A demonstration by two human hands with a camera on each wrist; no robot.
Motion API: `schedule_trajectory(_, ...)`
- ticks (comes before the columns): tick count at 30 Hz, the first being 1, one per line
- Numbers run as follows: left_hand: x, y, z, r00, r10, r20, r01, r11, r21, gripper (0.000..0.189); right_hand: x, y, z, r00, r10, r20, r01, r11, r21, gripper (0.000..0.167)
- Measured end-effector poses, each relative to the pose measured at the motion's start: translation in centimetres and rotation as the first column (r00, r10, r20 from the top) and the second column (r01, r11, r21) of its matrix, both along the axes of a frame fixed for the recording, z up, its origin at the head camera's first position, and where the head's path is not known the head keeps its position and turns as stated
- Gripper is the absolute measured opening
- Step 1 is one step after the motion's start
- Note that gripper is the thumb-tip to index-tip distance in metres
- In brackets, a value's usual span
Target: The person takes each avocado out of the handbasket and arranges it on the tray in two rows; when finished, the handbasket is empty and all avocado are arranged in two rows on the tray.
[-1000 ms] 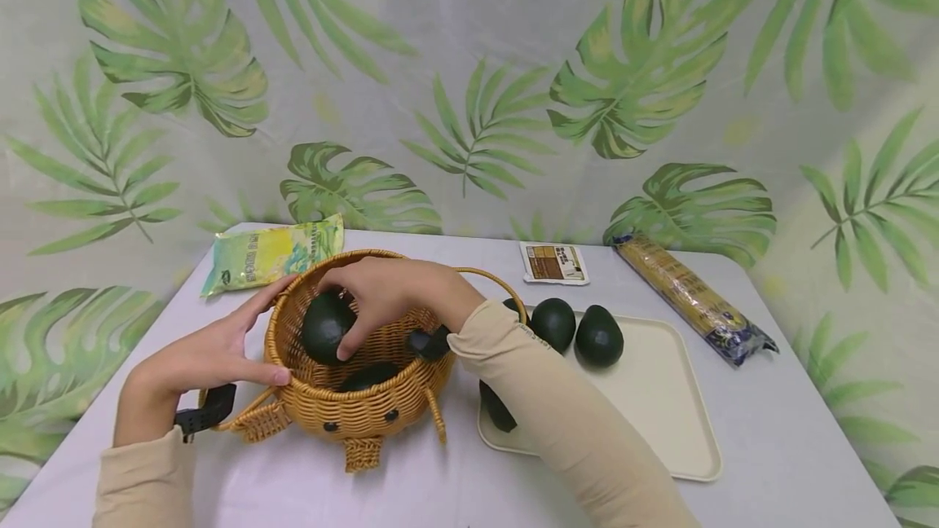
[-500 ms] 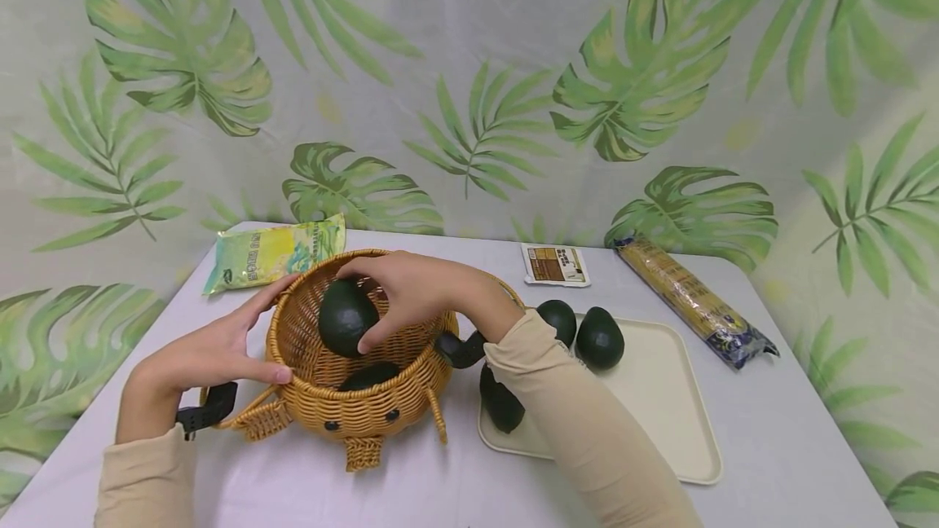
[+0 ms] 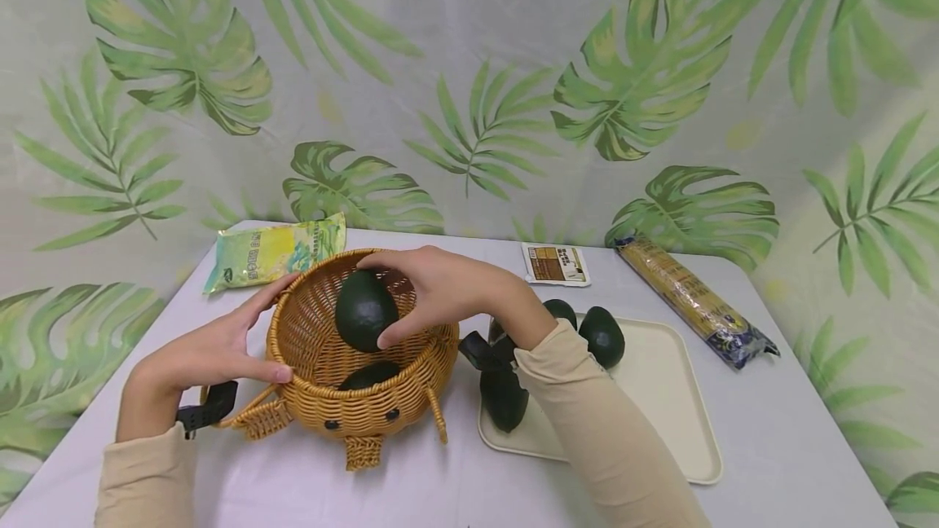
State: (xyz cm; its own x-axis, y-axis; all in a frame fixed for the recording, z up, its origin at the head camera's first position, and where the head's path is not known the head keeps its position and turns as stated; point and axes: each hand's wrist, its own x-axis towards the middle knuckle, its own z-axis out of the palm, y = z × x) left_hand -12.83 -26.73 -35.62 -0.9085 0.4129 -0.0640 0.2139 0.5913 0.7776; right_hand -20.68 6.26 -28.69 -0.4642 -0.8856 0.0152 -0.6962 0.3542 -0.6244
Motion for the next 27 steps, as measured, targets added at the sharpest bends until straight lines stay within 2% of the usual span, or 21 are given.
schedule_trajectory(9, -0.2, 0.3, 0.1, 1.000, -0.007, 0.021, 0.007, 1.000, -0.027, 0.121, 0.8, 2.4, -0.1, 1.000, -0.023, 0.004, 0.023, 0.999, -0.041, 0.088)
schedule_trajectory(18, -0.1, 0.3, 0.1, 1.000, -0.011, 0.030, 0.012, 0.999, -0.051, 0.122, 1.6, 4.8, -0.7, 0.995, -0.039, 0.092, 0.050, 0.992, -0.116, 0.087)
schedule_trajectory(23, -0.1, 0.2, 0.4, 1.000, 0.002, 0.030, 0.000, 0.998, -0.060, 0.122, 1.9, 6.0, -0.9, 0.990, -0.075, 0.119, 0.092, 0.986, -0.138, 0.087)
schedule_trajectory(27, 0.1, 0.0, 0.5, 0.999, 0.016, 0.043, -0.014, 0.999, -0.047, 0.122, 2.1, 6.8, -1.1, 0.990, -0.074, 0.119, 0.094, 0.981, -0.167, 0.087)
